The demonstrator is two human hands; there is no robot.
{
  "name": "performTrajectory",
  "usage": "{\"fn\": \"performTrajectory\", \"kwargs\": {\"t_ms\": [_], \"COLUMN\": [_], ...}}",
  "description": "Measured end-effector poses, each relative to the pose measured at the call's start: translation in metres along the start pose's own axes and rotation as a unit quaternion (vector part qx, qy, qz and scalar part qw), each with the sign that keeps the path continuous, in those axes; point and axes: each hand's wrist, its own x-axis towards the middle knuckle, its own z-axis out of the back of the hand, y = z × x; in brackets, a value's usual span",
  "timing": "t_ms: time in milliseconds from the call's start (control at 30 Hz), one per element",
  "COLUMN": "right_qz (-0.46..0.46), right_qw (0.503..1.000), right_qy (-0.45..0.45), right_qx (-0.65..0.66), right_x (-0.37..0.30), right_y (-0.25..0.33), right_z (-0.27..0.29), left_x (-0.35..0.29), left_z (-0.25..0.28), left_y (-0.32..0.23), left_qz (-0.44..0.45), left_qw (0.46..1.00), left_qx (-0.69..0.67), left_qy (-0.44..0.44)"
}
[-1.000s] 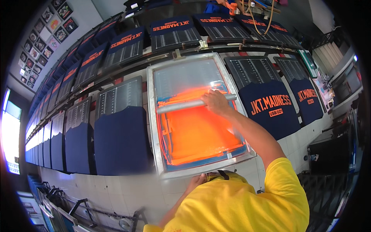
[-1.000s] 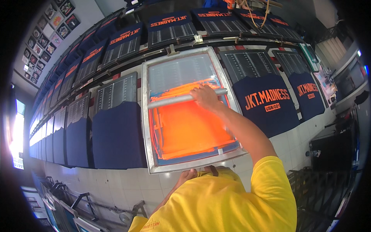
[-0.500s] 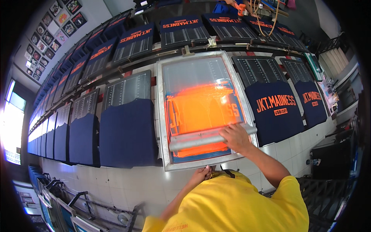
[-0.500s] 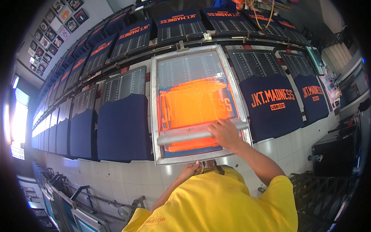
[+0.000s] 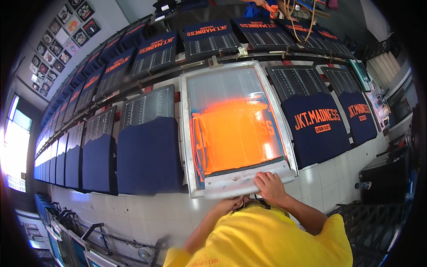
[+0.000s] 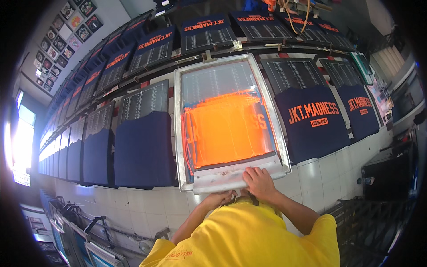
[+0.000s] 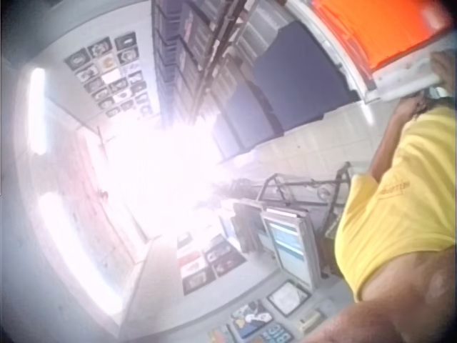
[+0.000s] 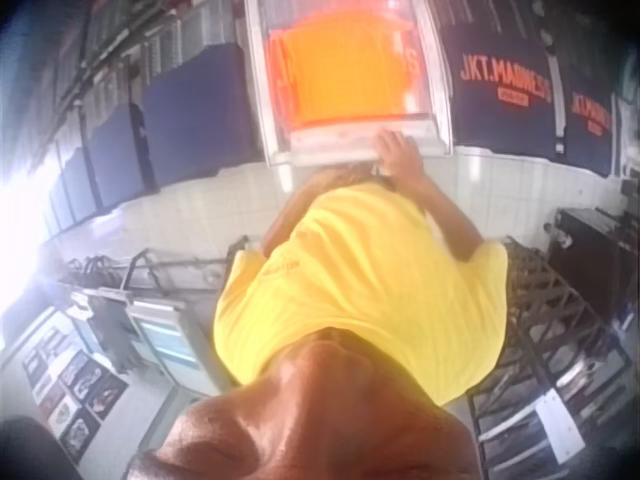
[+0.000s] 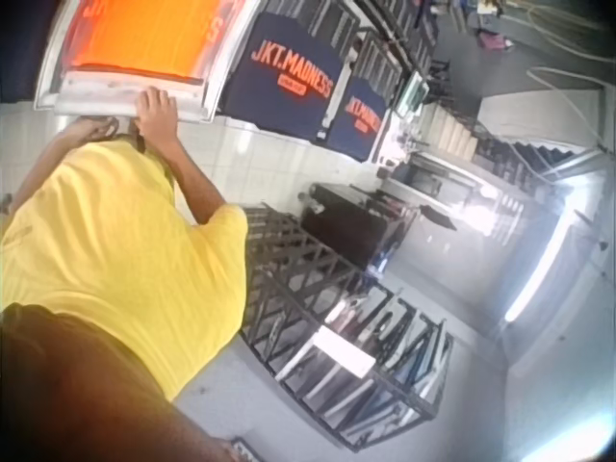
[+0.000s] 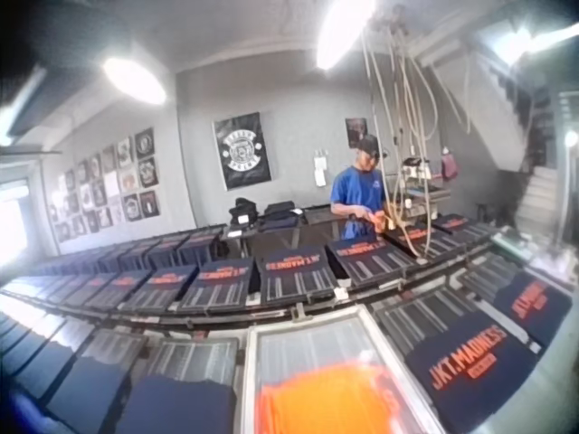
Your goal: The person performs screen printing on a series of navy blue t-shirts using orange ink and a squeegee, then walks to a side table to retrieve tape.
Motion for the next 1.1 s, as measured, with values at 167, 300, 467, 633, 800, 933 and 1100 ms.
{"fn": "performTrajectory", "kwargs": {"t_ms": [167, 300, 467, 633, 800, 933, 1100], "right_qz": [-0.019, -0.014, -0.170, -0.360, -0.398, -0.419, -0.424], "right_qw": [1.000, 0.995, 0.962, 0.909, 0.872, 0.844, 0.818], "right_qy": [0.017, -0.028, -0.199, -0.182, -0.205, -0.233, -0.279], "right_qx": [0.017, 0.093, 0.084, 0.104, 0.196, 0.241, 0.269], "right_x": [-0.010, -0.002, -0.010, -0.034, -0.045, -0.029, -0.036], "right_y": [0.001, 0.002, -0.071, -0.130, -0.156, -0.150, -0.159], "right_z": [-0.010, 0.009, 0.004, -0.015, -0.055, -0.050, -0.062], "left_x": [0.004, 0.002, -0.079, -0.124, -0.089, -0.081, -0.076], "left_z": [0.008, 0.021, -0.011, 0.030, 0.082, 0.107, 0.104], "left_y": [0.013, 0.020, -0.054, -0.100, -0.089, -0.073, -0.083], "left_qz": [-0.002, 0.007, -0.046, -0.145, -0.300, -0.172, -0.138], "left_qw": [0.995, 0.968, 0.889, 0.913, 0.649, 0.685, 0.749], "left_qx": [0.092, 0.244, 0.455, 0.246, 0.450, 0.470, 0.376], "left_qy": [-0.029, -0.063, -0.037, -0.290, -0.535, -0.529, -0.528]}}
